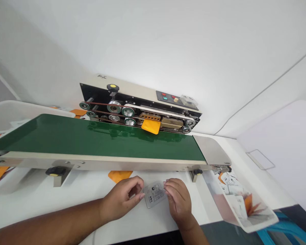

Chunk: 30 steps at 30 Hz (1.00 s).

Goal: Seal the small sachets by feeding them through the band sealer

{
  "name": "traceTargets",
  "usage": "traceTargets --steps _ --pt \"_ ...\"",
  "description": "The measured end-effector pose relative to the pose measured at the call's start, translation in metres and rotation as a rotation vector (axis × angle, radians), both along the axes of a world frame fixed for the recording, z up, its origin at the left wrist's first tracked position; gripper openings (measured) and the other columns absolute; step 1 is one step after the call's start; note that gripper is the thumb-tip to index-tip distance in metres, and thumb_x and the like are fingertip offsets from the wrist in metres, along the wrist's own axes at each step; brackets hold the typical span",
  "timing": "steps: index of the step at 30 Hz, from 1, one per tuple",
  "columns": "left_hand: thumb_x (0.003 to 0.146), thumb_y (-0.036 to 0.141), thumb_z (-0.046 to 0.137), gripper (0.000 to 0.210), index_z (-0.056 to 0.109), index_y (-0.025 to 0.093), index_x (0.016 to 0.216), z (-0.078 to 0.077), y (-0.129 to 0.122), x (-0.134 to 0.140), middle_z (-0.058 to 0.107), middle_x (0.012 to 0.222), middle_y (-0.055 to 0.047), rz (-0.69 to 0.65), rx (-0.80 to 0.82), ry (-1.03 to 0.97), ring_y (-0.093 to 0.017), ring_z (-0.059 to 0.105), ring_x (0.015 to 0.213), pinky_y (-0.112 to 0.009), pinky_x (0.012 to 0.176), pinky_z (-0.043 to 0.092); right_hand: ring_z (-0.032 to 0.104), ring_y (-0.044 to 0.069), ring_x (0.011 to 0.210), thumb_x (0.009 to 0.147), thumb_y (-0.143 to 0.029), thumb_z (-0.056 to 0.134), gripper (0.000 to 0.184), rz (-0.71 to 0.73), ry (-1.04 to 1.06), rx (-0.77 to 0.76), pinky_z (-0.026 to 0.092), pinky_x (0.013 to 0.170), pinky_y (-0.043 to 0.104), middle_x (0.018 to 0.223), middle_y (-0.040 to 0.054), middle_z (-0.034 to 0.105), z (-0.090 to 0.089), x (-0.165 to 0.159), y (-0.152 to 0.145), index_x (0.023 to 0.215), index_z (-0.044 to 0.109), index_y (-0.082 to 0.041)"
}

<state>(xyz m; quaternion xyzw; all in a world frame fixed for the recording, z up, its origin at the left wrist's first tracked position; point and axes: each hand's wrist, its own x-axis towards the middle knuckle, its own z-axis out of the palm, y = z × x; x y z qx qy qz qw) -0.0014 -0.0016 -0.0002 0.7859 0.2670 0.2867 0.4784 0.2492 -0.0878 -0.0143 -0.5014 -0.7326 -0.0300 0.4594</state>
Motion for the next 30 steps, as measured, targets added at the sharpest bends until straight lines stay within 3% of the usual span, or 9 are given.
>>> traceTargets --steps 3,6,9,12,15,21,26,30 --pt "0.081 0.033 0.074 0.042 0.057 0.022 0.118 -0.001 -0.001 -0.001 0.066 0.098 -0.002 0.005 -0.003 0.024 -0.014 0.050 0.067 -0.025 0.062 0.041 0.067 0.027 0.079 0.096 -0.016 0.055 0.022 -0.032 0.149 0.017 0.055 0.074 0.046 0.086 0.0072 0.073 0.009 -0.014 -0.004 0.103 0.072 -0.027" --pt "0.077 0.032 0.079 0.067 0.049 0.026 0.137 -0.002 -0.002 -0.001 0.070 0.106 -0.002 -0.085 -0.042 0.064 -0.015 0.054 0.069 -0.025 0.065 0.043 0.063 0.022 0.070 0.101 -0.026 0.050 0.022 -0.055 0.310 -0.137 0.051 0.063 0.035 0.078 0.0056 0.067 0.007 -0.032 -0.002 0.094 0.071 -0.025" --pt "0.087 0.029 0.068 0.035 0.062 0.025 0.122 -0.003 -0.001 0.001 0.071 0.092 0.001 -0.114 -0.046 0.075 -0.015 0.057 0.068 -0.024 0.064 0.042 0.064 0.021 0.071 0.101 -0.035 0.053 0.024 -0.070 0.432 -0.303 0.052 0.063 0.031 0.081 0.0057 0.069 -0.007 -0.044 0.000 0.093 0.072 -0.024" --pt "0.093 0.025 0.059 0.014 0.069 0.022 0.102 -0.002 0.000 0.002 0.068 0.079 0.002 -0.039 -0.062 0.028 -0.015 0.057 0.068 -0.024 0.064 0.042 0.068 0.023 0.078 0.098 -0.042 0.059 0.025 -0.092 0.533 -0.408 0.056 0.069 0.032 0.093 0.0080 0.074 -0.022 -0.049 0.000 0.109 0.073 -0.023" --pt "0.094 0.026 0.056 0.014 0.069 0.020 0.095 0.000 0.003 0.003 0.068 0.077 0.001 0.053 -0.125 -0.044 -0.015 0.059 0.070 -0.024 0.065 0.044 0.066 0.021 0.072 0.097 -0.047 0.060 0.036 -0.073 0.648 -0.498 0.055 0.064 0.030 0.086 0.0069 0.073 -0.027 -0.052 -0.001 0.122 0.069 -0.023" --pt "0.094 0.026 0.055 0.016 0.068 0.019 0.087 0.002 0.007 0.004 0.068 0.079 0.000 0.134 -0.160 -0.078 -0.016 0.062 0.074 -0.025 0.070 0.046 0.060 0.018 0.065 0.090 -0.050 0.068 0.030 -0.010 0.755 -0.530 0.050 0.058 0.028 0.077 0.0050 0.068 -0.016 -0.056 0.001 0.092 0.071 -0.020" --pt "0.093 0.029 0.056 0.018 0.069 0.018 0.086 -0.002 0.009 0.005 0.067 0.078 0.000 0.149 -0.182 -0.068 -0.016 0.060 0.073 -0.024 0.068 0.046 0.054 0.014 0.059 0.086 -0.045 0.075 0.026 -0.021 0.835 -0.544 0.045 0.055 0.023 0.067 -0.0003 0.062 -0.018 -0.053 0.003 0.090 0.070 -0.020" --pt "0.088 0.028 0.063 0.018 0.073 0.019 0.099 -0.006 0.010 0.007 0.070 0.082 0.000 0.080 -0.266 -0.002 -0.017 0.062 0.074 -0.025 0.067 0.046 0.054 0.013 0.057 0.085 -0.043 0.078 0.025 -0.001 0.846 -0.551 0.044 0.053 0.023 0.066 0.0001 0.062 -0.028 -0.044 0.005 0.086 0.069 -0.019"
